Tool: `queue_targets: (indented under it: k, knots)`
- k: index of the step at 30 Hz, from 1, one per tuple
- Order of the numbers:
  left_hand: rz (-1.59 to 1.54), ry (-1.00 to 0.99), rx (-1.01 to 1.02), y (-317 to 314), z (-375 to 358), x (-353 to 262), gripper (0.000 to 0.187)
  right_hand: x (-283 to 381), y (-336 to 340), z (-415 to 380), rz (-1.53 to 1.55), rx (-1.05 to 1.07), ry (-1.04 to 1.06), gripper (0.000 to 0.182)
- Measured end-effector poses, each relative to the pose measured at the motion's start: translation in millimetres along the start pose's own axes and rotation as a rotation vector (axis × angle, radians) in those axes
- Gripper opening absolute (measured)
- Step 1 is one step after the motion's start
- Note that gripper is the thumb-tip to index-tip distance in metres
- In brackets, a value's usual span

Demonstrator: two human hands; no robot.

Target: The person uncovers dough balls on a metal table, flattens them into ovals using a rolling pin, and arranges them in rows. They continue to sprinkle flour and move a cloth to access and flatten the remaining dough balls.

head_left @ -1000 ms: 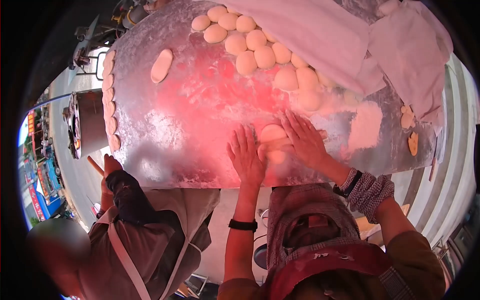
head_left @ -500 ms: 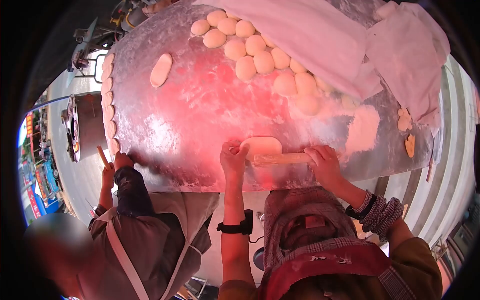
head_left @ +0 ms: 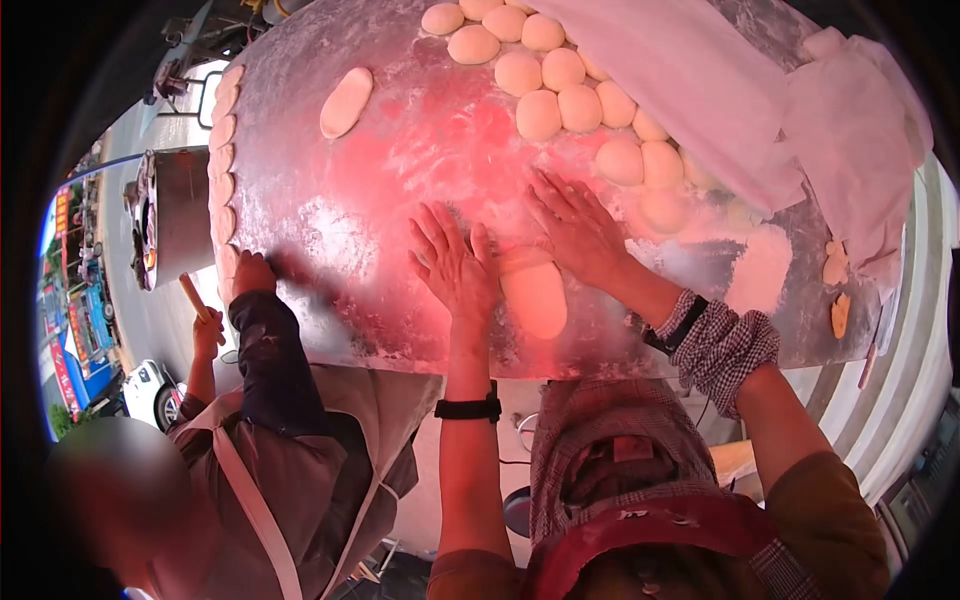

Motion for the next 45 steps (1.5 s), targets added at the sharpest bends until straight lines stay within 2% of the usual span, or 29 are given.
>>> queue_targets:
  k: [2,3,5,7,8,10,13,15,16,18,20,21,23,27,29,30,32,34,36,38,39,40,42,44,45]
  knots:
    - [0.014,-0.032,-0.059,10.4,11.0,-2.4,0.067,1.6,-3.6,-18.8,0.012,0.021,-0.056,0.069]
    - [0.0,-0.103,-0.034,12.5,-13.1,-6.3,0.072,-1.7,-2.2,-18.7,0.016,0.003,-0.095,0.071]
    - [-0.093,-0.206,0.019,17.7,-88.0,-15.1,0.079,4.6,2.2,-94.1,0.04,0.095,-0.006,0.073]
    - [-0.15,-0.211,0.101,14.1,-165.0,-18.0,0.083,13.8,19.5,-157.6,0.051,0.171,0.045,0.072]
    - [-0.16,-0.175,0.136,19.6,-178.7,-19.4,0.08,13.7,21.2,-153.7,0.052,0.172,0.05,0.072]
    - [-0.144,-0.189,0.198,26.5,-153.1,-13.5,0.071,13.6,21.8,-141.5,0.008,0.221,0.112,0.068]
    - [-0.136,-0.057,-0.032,5.1,-78.9,-1.1,0.063,4.1,-0.7,-72.6,-0.003,0.036,0.025,0.06]
    - [-0.134,0.011,-0.098,15.4,-44.9,1.4,0.064,-0.7,-2.2,-47.9,0.042,0.032,-0.031,0.059]
    - [-0.128,0.074,-0.169,22.5,-39.4,4.4,0.065,-2.2,0.9,-42.8,0.087,0.02,-0.088,0.059]
    - [-0.182,0.048,-0.241,30.1,-59.8,-2.7,0.063,-9.0,3.2,-66.3,0.058,0.079,-0.028,0.06]
    - [-0.238,0.018,-0.322,31.6,-81.6,-15.3,0.061,-17.7,-17.3,-86.0,-0.035,0.092,0.136,0.06]
    - [-0.313,0.016,-0.285,24.3,-94.1,-21.8,0.06,-14.6,-9.5,-75.8,-0.034,0.091,0.141,0.06]
    - [-0.449,-0.011,-0.24,12.2,-101.0,-30.4,0.06,-20.6,2.5,-42.4,-0.022,0.025,-0.116,0.06]
    - [-0.395,-0.093,-0.194,15.3,-56.9,-47.3,0.06,-18.6,-7.4,-9.0,-0.039,-0.033,-0.029,0.052]
    - [-0.37,-0.129,0.072,17.9,-40.4,-49.0,0.038,-21.7,-8.4,-5.1,0.025,0.007,-0.017,0.042]
    - [-0.372,-0.126,0.068,17.5,-44.0,-40.5,0.038,-23.7,-7.2,-10.2,0.023,0.008,-0.011,0.042]
    - [-0.67,0.43,0.066,4.4,-70.7,2.6,0.02,-27.4,-3.8,-33.0,0.031,0.024,-0.164,0.036]
    - [-0.83,0.641,-0.16,-6.9,-122.7,22.2,0.018,-19.8,21.0,-69.4,0.143,0.017,-0.266,0.038]
    - [-0.966,0.586,0.0,-18.6,-170.5,7.9,0.023,-18.3,24.1,-112.7,0.251,0.03,-0.243,0.038]
    - [-0.857,0.708,-0.002,9.1,-188.6,-13.6,0.026,-12.6,26.9,-148.6,0.225,0.07,-0.177,0.041]
    - [-0.631,0.67,-0.147,34.4,-183.6,-16.0,0.027,-10.0,25.0,-156.4,0.195,0.112,-0.116,0.043]
    - [-0.545,0.612,-0.236,42.1,-178.2,-10.9,0.044,-10.9,22.4,-155.4,0.193,0.115,-0.123,0.043]
    - [-0.135,0.114,-0.343,47.3,-140.6,-19.1,0.053,-3.6,17.4,-138.6,0.126,0.018,0.104,0.05]
    - [-0.073,0.022,0.021,8.6,-98.7,-15.3,0.062,2.9,6.1,-92.3,0.074,0.055,0.073,0.056]
    - [-0.046,0.017,-0.005,6.8,-70.7,-10.2,0.063,5.9,1.1,-61.8,0.043,0.058,0.039,0.057]
Point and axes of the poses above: each hand's wrist, its own z-axis towards the middle knuckle, its own y-axis out of the back of the hand, x = y × z, the point moved 4 cm from there along z, towards the middle knuckle, and after that the axes turned 12 degrees about -y, right-handed, at the moved point
